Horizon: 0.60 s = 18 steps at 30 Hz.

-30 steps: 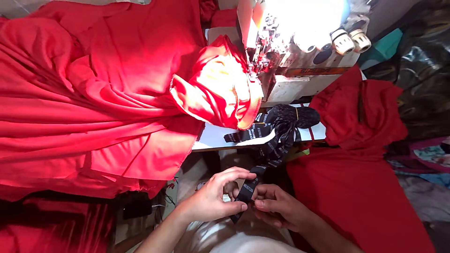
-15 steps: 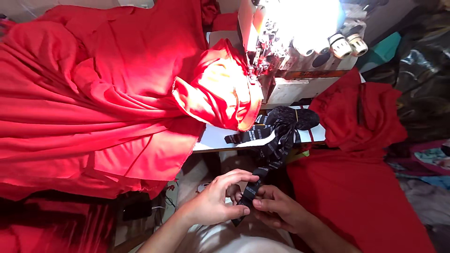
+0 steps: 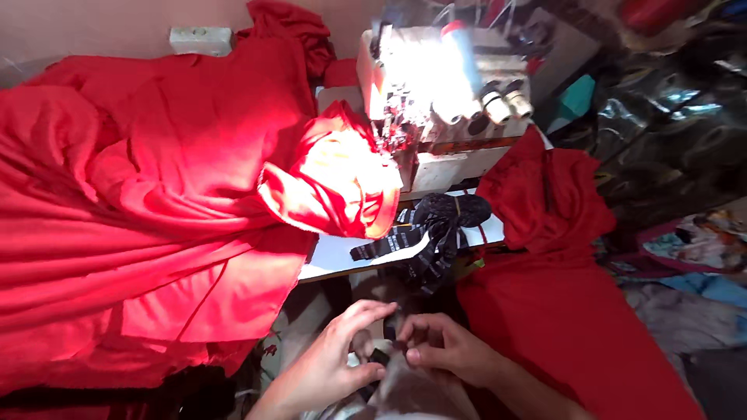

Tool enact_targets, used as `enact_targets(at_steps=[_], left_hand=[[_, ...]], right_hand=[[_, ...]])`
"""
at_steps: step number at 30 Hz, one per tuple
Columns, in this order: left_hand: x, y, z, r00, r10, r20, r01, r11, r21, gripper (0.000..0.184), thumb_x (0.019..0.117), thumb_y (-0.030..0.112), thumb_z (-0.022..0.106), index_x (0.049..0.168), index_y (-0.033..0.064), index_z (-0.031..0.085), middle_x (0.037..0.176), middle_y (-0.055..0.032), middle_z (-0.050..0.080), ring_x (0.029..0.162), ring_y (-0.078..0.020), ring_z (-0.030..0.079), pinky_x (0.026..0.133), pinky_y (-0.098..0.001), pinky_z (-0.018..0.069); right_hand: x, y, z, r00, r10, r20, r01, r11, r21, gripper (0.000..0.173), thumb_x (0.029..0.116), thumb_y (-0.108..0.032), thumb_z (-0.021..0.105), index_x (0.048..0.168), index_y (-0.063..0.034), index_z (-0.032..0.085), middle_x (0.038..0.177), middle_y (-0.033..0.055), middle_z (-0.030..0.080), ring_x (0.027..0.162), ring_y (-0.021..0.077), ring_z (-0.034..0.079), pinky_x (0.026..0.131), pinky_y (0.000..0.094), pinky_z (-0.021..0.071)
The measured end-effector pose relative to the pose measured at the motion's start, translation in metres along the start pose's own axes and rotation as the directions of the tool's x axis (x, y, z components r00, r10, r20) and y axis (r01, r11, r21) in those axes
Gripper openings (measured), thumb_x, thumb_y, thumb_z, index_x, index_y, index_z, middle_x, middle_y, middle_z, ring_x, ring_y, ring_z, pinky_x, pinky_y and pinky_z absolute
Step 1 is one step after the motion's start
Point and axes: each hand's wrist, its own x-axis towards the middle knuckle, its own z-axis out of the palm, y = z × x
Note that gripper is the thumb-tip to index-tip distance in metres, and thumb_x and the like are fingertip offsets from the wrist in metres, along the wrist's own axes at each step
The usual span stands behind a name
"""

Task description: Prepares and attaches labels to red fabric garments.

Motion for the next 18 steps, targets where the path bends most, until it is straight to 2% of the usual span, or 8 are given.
enact_targets(at_steps=[2,3,5,6,10,12,15,18], left_hand=[[-0.005,0.005,-0.005,0.992,-0.092,-0.082,0.1,0.989,0.11,0.072,0.0796,0.008,0.08,0.146,0.0005,0.052,0.119,-0.0102,0.069,0.074,-0.0055,0.065,0.064,-0.0195,0.0552],[-0.006,0.009,-0.007,0.984,-0.125,-0.126,0.138,0.985,0.101,0.071,0.0783,0.006,0.08,0.144,-0.0013,0.052,0.106,-0.0052,0.073,0.072,-0.0056,0.067,0.065,-0.0203,0.0564],[-0.007,0.019,-0.01,0.971,-0.138,-0.194,0.141,0.99,0.002,0.064,0.0788,0.003,0.079,0.138,-0.004,0.055,0.092,0.0019,0.074,0.074,-0.0027,0.07,0.07,-0.0192,0.059],[-0.006,0.025,-0.01,0.969,-0.111,-0.22,0.104,0.994,-0.042,0.06,0.0802,0.001,0.077,0.136,-0.0053,0.056,0.092,0.0031,0.076,0.077,-0.0014,0.071,0.074,-0.019,0.0592],[0.008,0.038,-0.009,0.942,0.083,-0.326,-0.116,0.99,-0.082,0.046,0.0886,-0.002,0.067,0.133,-0.0061,0.057,0.102,0.0051,0.075,0.086,0.0005,0.069,0.082,-0.0199,0.058],[0.018,0.042,-0.008,0.914,0.141,-0.381,-0.193,0.976,-0.102,0.044,0.0913,-0.005,0.062,0.135,-0.0042,0.055,0.108,0.005,0.073,0.091,-0.0015,0.069,0.085,-0.022,0.0588],[0.031,0.05,-0.006,0.866,0.166,-0.472,-0.242,0.964,-0.106,0.046,0.0901,-0.008,0.06,0.136,-0.0037,0.055,0.11,0.0032,0.071,0.089,-0.0027,0.069,0.079,-0.0219,0.0595],[0.041,0.052,-0.007,0.817,0.238,-0.525,-0.287,0.958,-0.012,0.05,0.088,-0.005,0.065,0.137,-0.0076,0.052,0.114,-0.0001,0.07,0.086,-0.0002,0.067,0.077,-0.0177,0.0586]], right_hand=[[0.001,-0.025,-0.021,0.93,-0.325,-0.173,0.218,0.865,-0.453,0.023,0.0978,-0.018,0.064,0.115,-0.0026,0.069,0.094,-0.0026,0.07,0.064,-0.0047,0.057,0.055,0.0144,0.0494],[0.004,-0.04,-0.038,0.852,-0.48,-0.207,0.217,0.685,-0.696,0.029,0.0981,-0.023,0.065,0.117,-0.0021,0.072,0.1,0.0025,0.071,0.073,0.0001,0.062,0.062,0.0184,0.0536],[0.015,-0.067,-0.076,0.722,-0.659,-0.21,0.018,0.321,-0.947,0.033,0.0984,-0.031,0.064,0.119,-0.008,0.076,0.106,0.0115,0.071,0.08,0.0165,0.068,0.067,0.0358,0.0572],[0.022,-0.075,-0.094,0.692,-0.689,-0.218,-0.067,0.239,-0.969,0.033,0.097,-0.032,0.066,0.118,-0.0103,0.077,0.107,0.0143,0.07,0.081,0.0231,0.069,0.067,0.0435,0.057],[0.046,-0.087,-0.132,0.764,-0.578,-0.287,-0.161,0.26,-0.952,0.038,0.0971,-0.033,0.066,0.125,-0.0085,0.073,0.114,0.0176,0.068,0.097,0.034,0.068,0.079,0.0564,0.0543],[0.053,-0.084,-0.134,0.781,-0.563,-0.269,-0.152,0.245,-0.957,0.035,0.0974,-0.032,0.065,0.119,-0.0056,0.073,0.113,0.0183,0.07,0.101,0.0358,0.069,0.083,0.0565,0.0546],[0.059,-0.071,-0.139,0.749,-0.623,-0.226,-0.139,0.186,-0.973,0.032,0.0959,-0.033,0.064,0.111,-0.0076,0.077,0.11,0.0169,0.07,0.108,0.0396,0.063,0.09,0.0589,0.0475],[0.054,-0.066,-0.125,0.678,-0.709,-0.194,-0.124,0.15,-0.981,0.036,0.0955,-0.04,0.061,0.116,-0.0167,0.079,0.123,0.0166,0.069,0.12,0.0438,0.058,0.095,0.0655,0.0417]])
